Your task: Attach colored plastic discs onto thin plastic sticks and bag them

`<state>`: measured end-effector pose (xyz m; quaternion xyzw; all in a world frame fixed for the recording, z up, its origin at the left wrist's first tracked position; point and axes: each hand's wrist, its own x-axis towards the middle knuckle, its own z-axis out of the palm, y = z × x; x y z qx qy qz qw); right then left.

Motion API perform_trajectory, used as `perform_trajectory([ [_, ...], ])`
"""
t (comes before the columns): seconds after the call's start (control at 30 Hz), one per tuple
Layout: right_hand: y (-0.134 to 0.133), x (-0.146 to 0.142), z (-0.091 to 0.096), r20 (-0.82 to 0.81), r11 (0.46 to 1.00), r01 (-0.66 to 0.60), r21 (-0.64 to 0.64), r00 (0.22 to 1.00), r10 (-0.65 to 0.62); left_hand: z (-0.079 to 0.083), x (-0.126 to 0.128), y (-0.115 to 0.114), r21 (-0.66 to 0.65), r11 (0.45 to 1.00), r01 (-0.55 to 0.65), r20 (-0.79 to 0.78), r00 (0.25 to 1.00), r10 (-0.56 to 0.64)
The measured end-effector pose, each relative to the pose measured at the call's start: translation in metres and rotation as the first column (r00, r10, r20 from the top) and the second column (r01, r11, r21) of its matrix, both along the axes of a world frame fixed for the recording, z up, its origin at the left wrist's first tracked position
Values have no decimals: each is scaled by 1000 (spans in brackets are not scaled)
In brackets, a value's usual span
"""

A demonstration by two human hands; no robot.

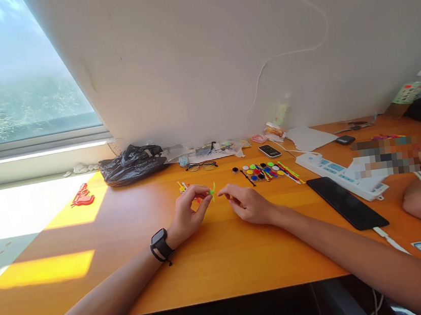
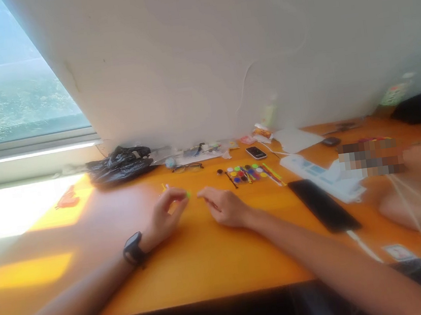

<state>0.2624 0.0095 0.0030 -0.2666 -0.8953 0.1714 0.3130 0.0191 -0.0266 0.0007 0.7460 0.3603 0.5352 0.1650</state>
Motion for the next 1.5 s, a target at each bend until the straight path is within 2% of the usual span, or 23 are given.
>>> perform_trajectory([
  [0.1, -3, 0, 0, -38, 998, 44, -35, 998, -45, 0, 0, 0, 9, 1000, 2, -8, 1000, -2],
  [0.33, -7, -2, 4, 20, 999, -47, -11, 999, 47, 1, 0, 0, 29, 1000, 12, -27, 1000, -11],
  [0.6, -4, 0, 1, -9, 999, 8, -49, 1000, -8, 3, 0, -1, 46, 999, 10, -30, 1000, -8],
  [0.67, -2, 1, 2, -21, 997, 11, -79, 1000, -13, 4, 1, -2, 62, 998, 9, -35, 999, -7],
  [0.83, -1, 0, 1, -34, 968, -97, -233, 995, 92, 3, 0, -2, 84, 996, 6, -36, 999, -3],
  [0.97, -3, 0, -1, -141, 975, -6, -223, 990, -27, 3, 0, -3, 80, 997, 9, -41, 999, -6],
  [1.03, -2, 0, -1, -149, 976, 3, -218, 988, -36, 4, 0, -3, 80, 997, 10, -43, 999, -7],
  [1.1, 0, 0, 0, -101, 961, -49, -271, 995, 22, 4, 1, -3, 88, 996, 12, -45, 999, -8],
  [1.23, 3, -4, -1, -45, 900, -155, -408, 988, 150, 4, 0, -3, 96, 995, 15, -49, 999, -10],
  [1.5, 1, -8, -1, -49, 920, -101, -380, 995, 89, 5, 1, -3, 81, 997, -5, -59, 998, 10],
])
